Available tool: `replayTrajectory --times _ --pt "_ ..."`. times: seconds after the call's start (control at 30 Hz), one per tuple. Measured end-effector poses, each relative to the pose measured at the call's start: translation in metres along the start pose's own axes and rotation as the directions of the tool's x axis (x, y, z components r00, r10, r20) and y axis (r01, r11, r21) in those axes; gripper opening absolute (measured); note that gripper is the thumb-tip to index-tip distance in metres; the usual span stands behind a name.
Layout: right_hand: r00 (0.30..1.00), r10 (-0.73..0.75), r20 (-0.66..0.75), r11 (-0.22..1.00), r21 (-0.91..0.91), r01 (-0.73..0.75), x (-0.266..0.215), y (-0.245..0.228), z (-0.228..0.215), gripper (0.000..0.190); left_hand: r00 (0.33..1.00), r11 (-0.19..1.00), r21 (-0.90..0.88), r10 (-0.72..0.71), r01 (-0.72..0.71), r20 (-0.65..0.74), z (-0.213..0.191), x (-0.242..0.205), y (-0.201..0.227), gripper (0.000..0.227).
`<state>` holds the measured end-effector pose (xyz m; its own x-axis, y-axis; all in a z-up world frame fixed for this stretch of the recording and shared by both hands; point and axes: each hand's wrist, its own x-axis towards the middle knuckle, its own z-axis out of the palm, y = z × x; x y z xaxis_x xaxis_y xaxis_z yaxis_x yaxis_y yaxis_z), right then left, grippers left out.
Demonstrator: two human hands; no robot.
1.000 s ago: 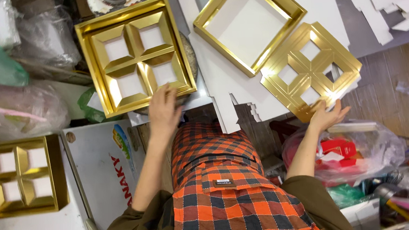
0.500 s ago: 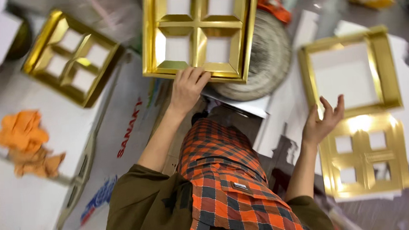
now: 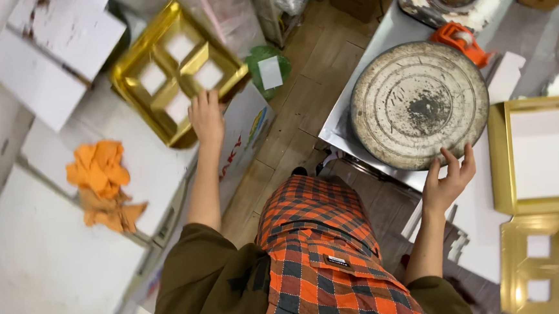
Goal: The person assembles gold-colored decorative frames by hand. They pick up frame pieces, align them, and press them together to form a complete frame with four compartments. The person repeats this process with multiple frames on a cluttered workbench.
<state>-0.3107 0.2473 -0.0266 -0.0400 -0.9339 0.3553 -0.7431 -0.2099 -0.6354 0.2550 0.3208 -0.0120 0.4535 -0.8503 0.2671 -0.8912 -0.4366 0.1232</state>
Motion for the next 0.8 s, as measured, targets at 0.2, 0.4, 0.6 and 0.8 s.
replayTrajectory --times 0.2,0.4,0.6,0.8 --pt "0.981 0.157 -0.113 0.971 -0.163 -0.175 -0.051 0.058 -0.037 0.030 1.000 0.999 0.024 -0.023 0.023 0.009 0.001 0.010 0.016 0.059" --pt "0.902 0.347 -0.258 0.857 -0.304 -0.417 -0.083 0.181 -0.094 0.059 0.895 0.857 -0.309 0.444 -0.413 0.034 -0.045 0.016 0.157 0.070" --pt "0.908 0.299 -0.294 0.866 -0.315 -0.387 -0.022 0.192 -0.111 0.065 0.576 0.502 -0.535 0.817 -0.679 0.035 -0.050 -0.022 0.307 0.068" --pt "0.914 0.394 -0.099 0.833 -0.383 -0.400 0.033 0.142 -0.120 0.013 0.511 0.362 -0.660 0.859 -0.659 -0.039 -0.073 -0.064 0.374 0.059"
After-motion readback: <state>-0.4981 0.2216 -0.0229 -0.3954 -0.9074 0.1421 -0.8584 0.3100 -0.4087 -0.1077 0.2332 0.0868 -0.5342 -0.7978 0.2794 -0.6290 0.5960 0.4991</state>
